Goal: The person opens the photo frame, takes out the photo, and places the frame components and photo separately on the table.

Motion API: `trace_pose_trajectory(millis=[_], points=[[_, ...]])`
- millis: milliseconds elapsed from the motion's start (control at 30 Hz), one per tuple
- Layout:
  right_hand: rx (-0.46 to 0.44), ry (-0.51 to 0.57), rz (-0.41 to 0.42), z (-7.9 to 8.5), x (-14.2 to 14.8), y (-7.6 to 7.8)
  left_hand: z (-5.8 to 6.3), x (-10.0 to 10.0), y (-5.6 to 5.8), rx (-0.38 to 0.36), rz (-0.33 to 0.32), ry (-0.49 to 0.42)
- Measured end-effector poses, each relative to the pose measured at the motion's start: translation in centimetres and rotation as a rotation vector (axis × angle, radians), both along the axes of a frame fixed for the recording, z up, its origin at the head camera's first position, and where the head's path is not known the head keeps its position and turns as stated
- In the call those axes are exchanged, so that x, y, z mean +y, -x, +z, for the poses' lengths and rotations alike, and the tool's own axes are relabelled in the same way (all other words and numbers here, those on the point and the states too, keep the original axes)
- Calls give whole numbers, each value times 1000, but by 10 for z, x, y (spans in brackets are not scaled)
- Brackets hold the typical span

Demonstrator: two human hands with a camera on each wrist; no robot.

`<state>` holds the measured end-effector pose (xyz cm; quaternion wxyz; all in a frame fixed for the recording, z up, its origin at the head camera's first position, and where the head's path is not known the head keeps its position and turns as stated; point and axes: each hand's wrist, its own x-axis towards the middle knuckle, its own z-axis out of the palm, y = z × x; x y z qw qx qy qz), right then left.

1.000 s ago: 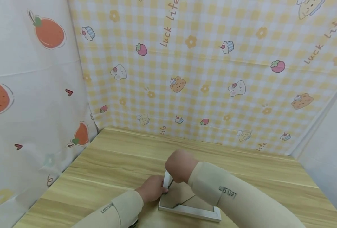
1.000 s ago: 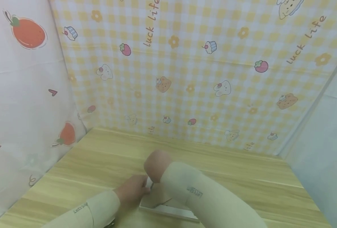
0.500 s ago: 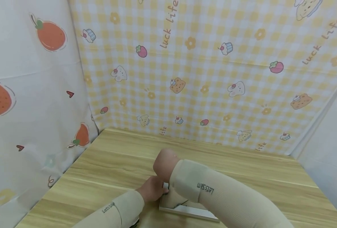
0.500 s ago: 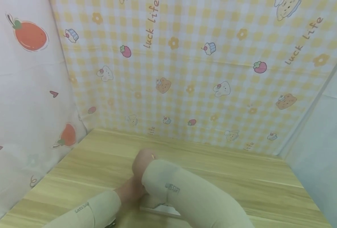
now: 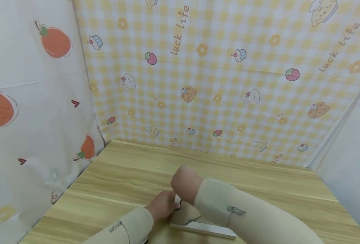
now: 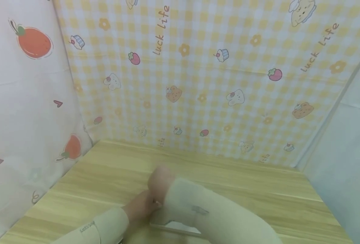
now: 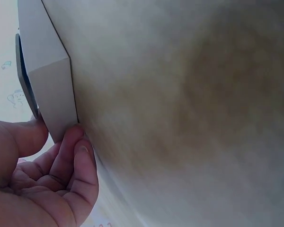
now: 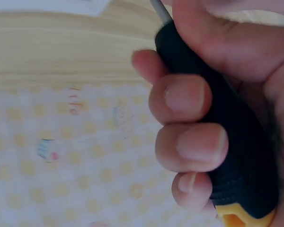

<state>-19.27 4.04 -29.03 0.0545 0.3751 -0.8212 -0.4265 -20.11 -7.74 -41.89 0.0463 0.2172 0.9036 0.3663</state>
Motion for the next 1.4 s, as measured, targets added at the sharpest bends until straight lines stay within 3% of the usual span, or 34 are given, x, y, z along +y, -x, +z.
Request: trace_pose_trajectory(millis=[133,433,633,800,1000,1267,1400], points=[[-95,201,-57,-9,35,2,-1,4,-1,-4,16,29],[-348,588,-326,-31,98,-2,-2,13,-1,3,38,60],[-430,781,-296,-54,125,-3,-1,17,0,-15,35,51],[-442,876,-287,-76,140,-6,-3,17,-1,-19,32,28],[-428,974,-344,-94,149,-13,-3,16,-2,-32,43,27],[-403,1170,-333,-101,155,-21,-4,11,-7,-35,90,27],[-323,1249,-360,-104,159,-25,-1,12,-8,-24,121,40]])
